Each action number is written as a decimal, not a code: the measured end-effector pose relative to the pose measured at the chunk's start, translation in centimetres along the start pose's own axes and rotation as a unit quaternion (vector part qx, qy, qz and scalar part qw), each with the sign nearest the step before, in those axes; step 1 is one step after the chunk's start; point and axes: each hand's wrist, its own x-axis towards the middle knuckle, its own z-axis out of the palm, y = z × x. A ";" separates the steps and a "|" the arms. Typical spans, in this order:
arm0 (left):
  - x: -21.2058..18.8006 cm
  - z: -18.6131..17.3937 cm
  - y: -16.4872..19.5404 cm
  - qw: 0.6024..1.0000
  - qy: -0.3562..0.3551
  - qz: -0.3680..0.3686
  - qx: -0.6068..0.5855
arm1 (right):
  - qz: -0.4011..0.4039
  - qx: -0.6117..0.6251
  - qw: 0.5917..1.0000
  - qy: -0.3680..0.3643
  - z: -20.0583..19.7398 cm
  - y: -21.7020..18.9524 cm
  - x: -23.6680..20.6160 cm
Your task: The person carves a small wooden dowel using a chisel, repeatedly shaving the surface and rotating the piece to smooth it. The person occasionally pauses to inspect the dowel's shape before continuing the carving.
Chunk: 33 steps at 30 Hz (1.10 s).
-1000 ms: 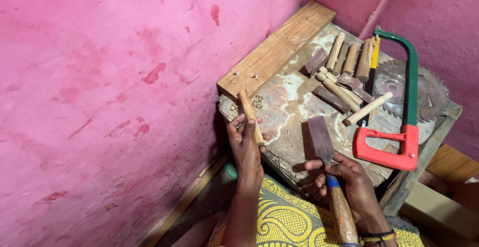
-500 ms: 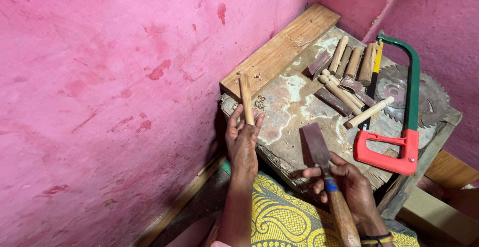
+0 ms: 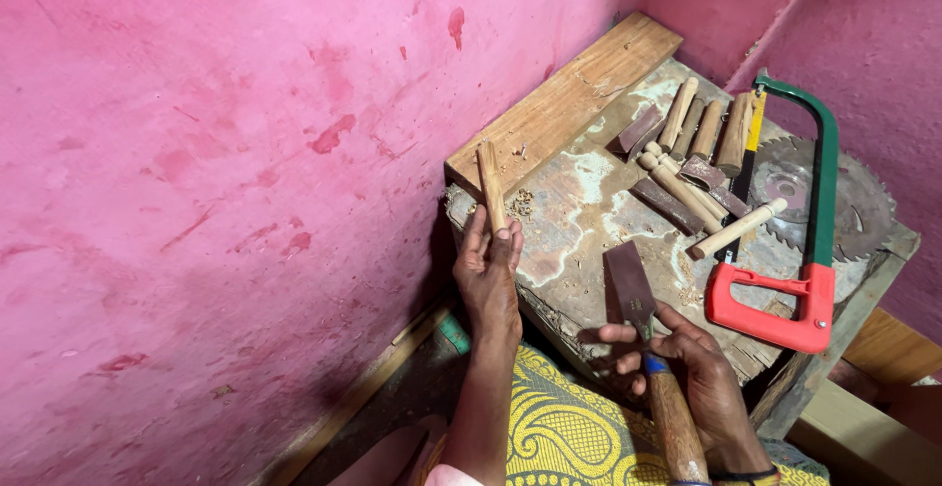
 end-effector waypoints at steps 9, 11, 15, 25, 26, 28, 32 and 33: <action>-0.4 0.3 1.2 0.999 -0.019 -0.021 -0.045 | 0.014 -0.010 0.997 0.078 2.9 -1.0 -0.3; -0.5 0.3 1.4 0.998 -0.017 -0.036 -0.052 | 0.029 -0.019 0.997 0.073 3.2 -1.2 -0.4; -0.7 0.2 1.4 0.998 -0.002 -0.050 -0.032 | 0.032 -0.047 0.996 0.065 3.5 -0.8 -0.5; -0.4 -0.1 0.6 0.998 0.002 -0.035 -0.045 | 0.048 -0.078 0.993 0.073 3.3 0.1 -0.2; -0.3 0.0 0.6 0.999 0.004 -0.035 -0.042 | 0.048 -0.074 0.993 0.074 3.3 0.1 -0.2; -0.2 0.0 0.6 0.999 0.006 -0.035 -0.033 | 0.043 -0.073 0.994 0.065 3.2 0.1 -0.2; -0.2 0.3 0.9 0.999 0.009 -0.029 -0.034 | 0.043 -0.073 0.994 0.067 3.3 0.1 -0.3; -0.3 0.3 1.0 0.999 0.010 -0.028 -0.030 | 0.043 -0.073 0.994 0.067 3.3 0.0 -0.3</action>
